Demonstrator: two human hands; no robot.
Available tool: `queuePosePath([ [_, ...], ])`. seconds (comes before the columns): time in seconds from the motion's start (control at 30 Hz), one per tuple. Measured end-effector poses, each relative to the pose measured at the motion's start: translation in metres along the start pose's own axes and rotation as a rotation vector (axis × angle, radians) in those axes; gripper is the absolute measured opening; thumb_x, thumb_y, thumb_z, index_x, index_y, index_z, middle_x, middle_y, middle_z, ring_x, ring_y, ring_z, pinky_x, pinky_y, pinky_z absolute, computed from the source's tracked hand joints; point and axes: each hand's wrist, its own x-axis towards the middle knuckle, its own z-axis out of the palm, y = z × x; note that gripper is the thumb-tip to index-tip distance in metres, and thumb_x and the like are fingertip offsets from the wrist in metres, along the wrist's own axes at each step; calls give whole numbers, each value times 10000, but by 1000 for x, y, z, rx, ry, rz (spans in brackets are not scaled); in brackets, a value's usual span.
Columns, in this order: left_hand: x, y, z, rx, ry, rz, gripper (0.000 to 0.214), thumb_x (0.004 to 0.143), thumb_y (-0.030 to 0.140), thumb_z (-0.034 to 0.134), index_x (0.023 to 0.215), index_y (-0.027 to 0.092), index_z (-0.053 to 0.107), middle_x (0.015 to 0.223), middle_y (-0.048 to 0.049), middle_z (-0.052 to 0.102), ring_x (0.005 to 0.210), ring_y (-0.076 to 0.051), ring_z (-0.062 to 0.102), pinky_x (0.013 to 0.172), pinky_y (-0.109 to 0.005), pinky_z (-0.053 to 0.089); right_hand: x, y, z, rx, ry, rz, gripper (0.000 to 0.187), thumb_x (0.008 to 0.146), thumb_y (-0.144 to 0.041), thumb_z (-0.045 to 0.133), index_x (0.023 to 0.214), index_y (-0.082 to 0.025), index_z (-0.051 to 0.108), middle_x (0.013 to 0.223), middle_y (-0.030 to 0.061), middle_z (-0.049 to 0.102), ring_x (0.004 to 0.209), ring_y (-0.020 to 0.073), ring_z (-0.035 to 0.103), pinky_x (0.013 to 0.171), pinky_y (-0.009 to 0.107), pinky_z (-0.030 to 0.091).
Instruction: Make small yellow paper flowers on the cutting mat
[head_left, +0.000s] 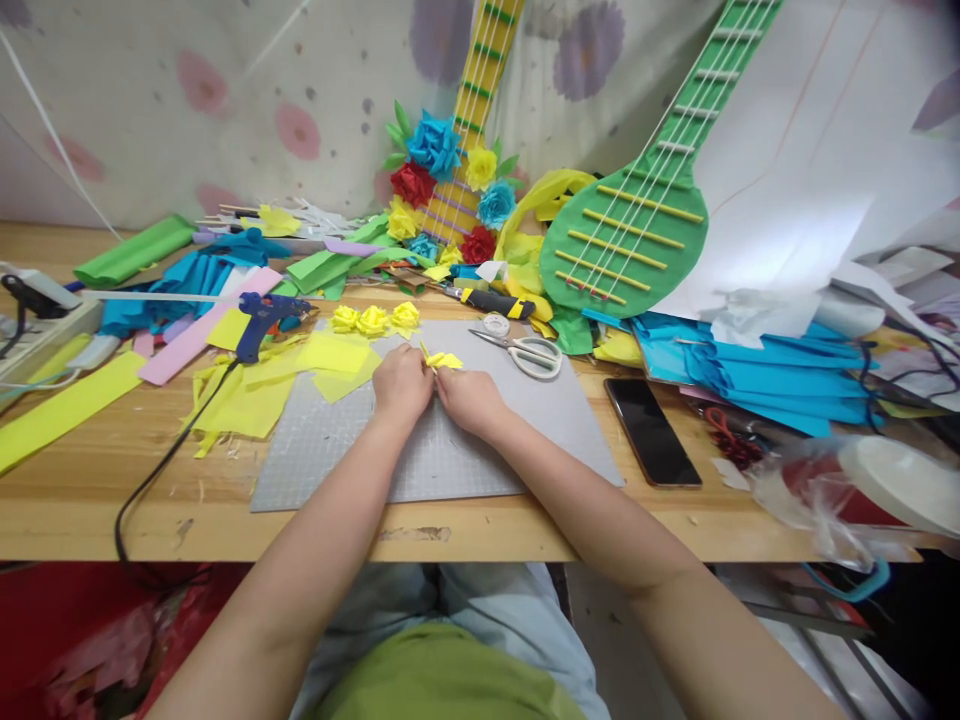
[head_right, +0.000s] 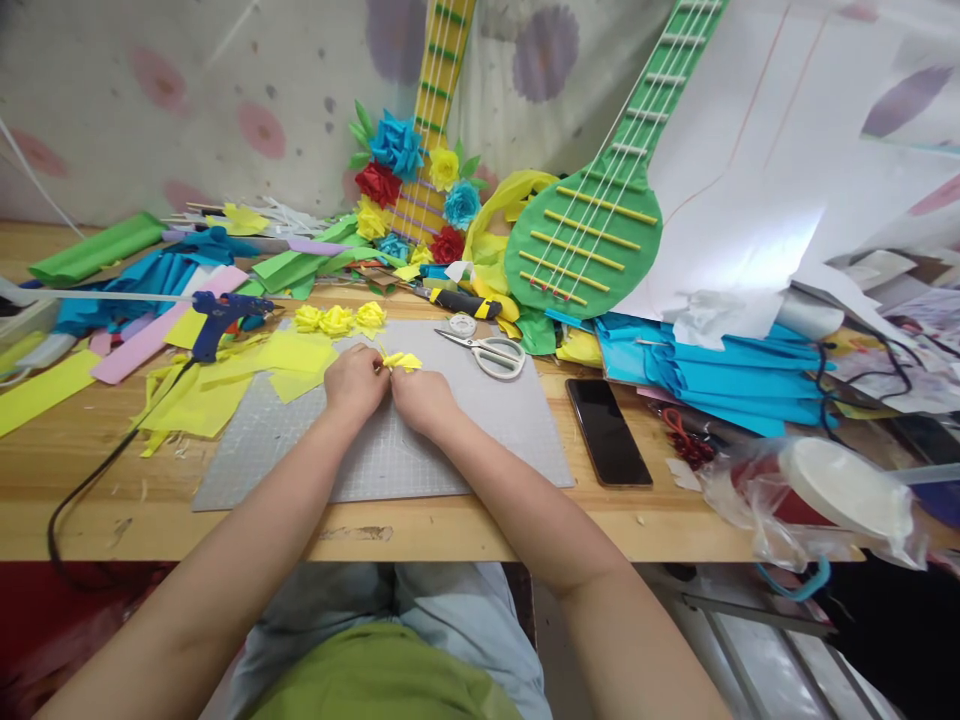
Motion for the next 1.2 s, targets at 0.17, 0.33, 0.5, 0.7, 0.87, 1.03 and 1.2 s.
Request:
queuePosePath([
  [0.17, -1, 1, -4, -67, 38, -20, 60, 703, 209, 504, 682, 208, 559, 817, -52, 580, 808, -194, 529, 639, -300, 365, -1, -2, -2, 29, 22, 19, 335, 893, -276, 224, 971, -146, 522, 846, 132, 643, 735, 208, 603, 652, 286, 385],
  [0.33, 0, 1, -6, -159, 95, -21, 33, 700, 212, 505, 700, 216, 537, 801, -20, 576, 797, -172, 526, 631, -283, 359, 2, 1, -1, 174, 64, 80, 343, 898, -323, 231, 944, -162, 530, 836, 102, 644, 729, 185, 596, 640, 254, 371],
  [0.5, 1, 2, -5, -144, 67, 16, 34, 696, 218, 511, 675, 209, 536, 779, -19, 582, 774, -173, 534, 612, -279, 353, 5, 11, 4, 365, 69, 88, 286, 882, -281, 295, 807, -172, 549, 748, 56, 632, 690, 151, 582, 619, 225, 363],
  [0.7, 1, 3, 0, -210, -12, 29, 127, 744, 264, 481, 780, 232, 599, 874, -21, 610, 798, -167, 553, 624, -274, 366, 4, 24, 7, 641, -60, 143, 278, 883, -289, 293, 775, -180, 525, 508, -45, 552, 381, 60, 474, 476, 172, 341],
  [0.87, 1, 1, 1, -216, 16, 17, 154, 750, 277, 477, 788, 239, 621, 881, -18, 624, 811, -168, 560, 637, -274, 376, 0, 23, -1, 609, -43, 149, 291, 874, -322, 337, 724, -177, 540, 529, -27, 588, 385, 65, 488, 478, 179, 335],
  [1.03, 2, 2, 1, -212, 28, -22, 154, 747, 284, 478, 767, 235, 623, 857, -22, 621, 808, -170, 557, 642, -272, 377, -2, 20, -9, 316, 54, 145, 334, 848, -378, 382, 687, -175, 593, 564, 40, 610, 534, 118, 522, 526, 217, 301],
  [1.2, 3, 4, 1, -226, 43, -10, 122, 735, 263, 490, 746, 232, 608, 839, -16, 611, 808, -165, 552, 653, -269, 376, 0, 24, -5, 279, 77, 114, 361, 833, -389, 382, 643, -179, 606, 616, 45, 618, 549, 117, 488, 503, 229, 237],
])
